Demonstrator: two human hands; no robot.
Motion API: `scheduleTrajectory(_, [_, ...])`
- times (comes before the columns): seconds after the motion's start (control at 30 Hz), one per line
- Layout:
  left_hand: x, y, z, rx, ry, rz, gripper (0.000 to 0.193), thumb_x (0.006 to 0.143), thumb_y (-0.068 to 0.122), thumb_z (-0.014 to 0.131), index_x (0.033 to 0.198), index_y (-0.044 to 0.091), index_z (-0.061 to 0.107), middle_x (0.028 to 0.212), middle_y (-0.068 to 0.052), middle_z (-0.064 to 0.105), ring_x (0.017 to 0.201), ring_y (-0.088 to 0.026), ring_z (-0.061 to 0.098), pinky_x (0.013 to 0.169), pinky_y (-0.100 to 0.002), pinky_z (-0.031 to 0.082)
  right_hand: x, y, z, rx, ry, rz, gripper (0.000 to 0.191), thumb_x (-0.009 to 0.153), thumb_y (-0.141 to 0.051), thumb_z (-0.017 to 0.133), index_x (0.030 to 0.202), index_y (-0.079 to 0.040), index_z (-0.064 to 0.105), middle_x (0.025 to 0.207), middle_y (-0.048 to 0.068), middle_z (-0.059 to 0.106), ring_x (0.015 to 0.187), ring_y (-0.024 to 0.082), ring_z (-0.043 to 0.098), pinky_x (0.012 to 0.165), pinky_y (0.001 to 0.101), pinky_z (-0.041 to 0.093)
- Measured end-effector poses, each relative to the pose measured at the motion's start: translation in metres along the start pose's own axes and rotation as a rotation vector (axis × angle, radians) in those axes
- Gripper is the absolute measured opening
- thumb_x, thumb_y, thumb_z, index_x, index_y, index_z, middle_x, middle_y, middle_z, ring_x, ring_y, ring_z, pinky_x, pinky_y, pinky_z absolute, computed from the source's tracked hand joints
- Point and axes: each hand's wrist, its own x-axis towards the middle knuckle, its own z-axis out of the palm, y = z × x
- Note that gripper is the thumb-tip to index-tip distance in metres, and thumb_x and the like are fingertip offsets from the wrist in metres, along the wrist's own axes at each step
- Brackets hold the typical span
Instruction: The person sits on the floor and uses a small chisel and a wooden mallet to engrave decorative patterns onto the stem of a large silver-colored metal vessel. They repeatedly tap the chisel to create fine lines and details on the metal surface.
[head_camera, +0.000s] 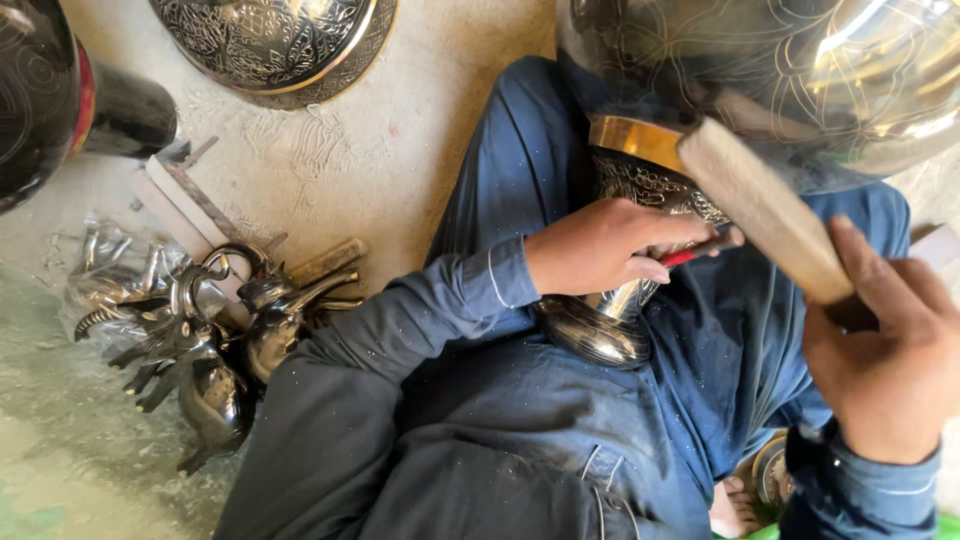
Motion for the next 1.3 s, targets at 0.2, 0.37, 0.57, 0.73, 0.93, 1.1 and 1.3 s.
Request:
scheduleTrajectory(0.2, [0.008,-0.004,-0.003,-0.035,-0.1,0.037,0.065,0.081,0.014,0.085,0.14,0.015,0.057,0.124,-0.013,0.072,0.11,-0.033,0.072,0.094,-0.042,0.055,-0.052,0.018,0.021,0.184,0.186,0.09,0.057,0.087,0.013,0.078,0.142,0.006,0.063,0.102,0.021,0.059,0.088,0.027,0.059,0.082,0.0294,0.048])
scheduleTrajectory(0.37, [0.009,0.007,-0.006,-0.011,-0.109,-0.042,0.059,0.08,0.014,0.085,0.134,0.016,0.062,0.113,-0.012,0.076,0.105,-0.03,0.075,0.087,-0.041,0.057,-0.066,0.024,0.023,0.286,0.217,0.1,0.055,0.094,0.018,0.074,0.146,0.005,0.06,0.115,0.018,0.058,0.101,0.024,0.06,0.095,0.028,0.05])
scheduleTrajectory(0.57, [0.006,0.014,-0.006,0.022,-0.004,-0.039,0.058,0.081,0.012,0.084,0.135,0.012,0.06,0.103,-0.012,0.075,0.091,-0.028,0.076,0.081,-0.039,0.057,-0.049,0.02,0.011,0.229,0.132,0.124,0.054,0.092,0.018,0.072,0.144,0.003,0.064,0.11,0.016,0.062,0.095,0.02,0.063,0.087,0.0273,0.05])
scheduleTrajectory(0.73, [-0.015,0.011,-0.001,-0.063,0.141,-0.169,0.053,0.084,0.009,0.083,0.133,0.006,0.061,0.085,-0.011,0.072,0.073,-0.022,0.072,0.069,-0.036,0.056,-0.022,0.0,-0.008,0.238,-0.004,0.098,0.054,0.101,0.017,0.065,0.151,-0.001,0.063,0.109,0.015,0.064,0.09,0.018,0.064,0.083,0.0261,0.051])
scheduleTrajectory(0.93, [-0.028,0.011,0.007,-0.165,0.263,-0.3,0.053,0.086,0.01,0.082,0.133,0.0,0.058,0.079,-0.01,0.069,0.065,-0.015,0.069,0.062,-0.028,0.054,0.023,-0.026,-0.022,-0.042,-0.038,-0.163,0.059,0.09,0.021,0.07,0.144,-0.002,0.066,0.102,0.022,0.066,0.082,0.028,0.067,0.076,0.037,0.054])
scheduleTrajectory(1.1, [-0.034,0.014,0.011,-0.208,0.315,-0.258,0.054,0.089,0.009,0.08,0.135,-0.001,0.056,0.082,-0.007,0.069,0.07,-0.012,0.069,0.066,-0.026,0.057,0.024,-0.032,-0.034,-0.025,-0.113,-0.122,0.069,0.082,0.018,0.07,0.148,-0.002,0.065,0.099,0.023,0.065,0.077,0.027,0.066,0.071,0.0361,0.054])
scheduleTrajectory(1.3, [-0.039,0.024,0.023,-0.395,0.474,-0.256,0.026,0.097,0.006,0.075,0.115,0.002,0.057,0.097,-0.004,0.065,0.091,-0.01,0.072,0.079,-0.026,0.062,0.015,-0.02,-0.023,-0.074,-0.056,-0.033,0.055,0.101,0.019,0.068,0.151,-0.003,0.064,0.097,0.017,0.062,0.075,0.023,0.061,0.071,0.0337,0.051])
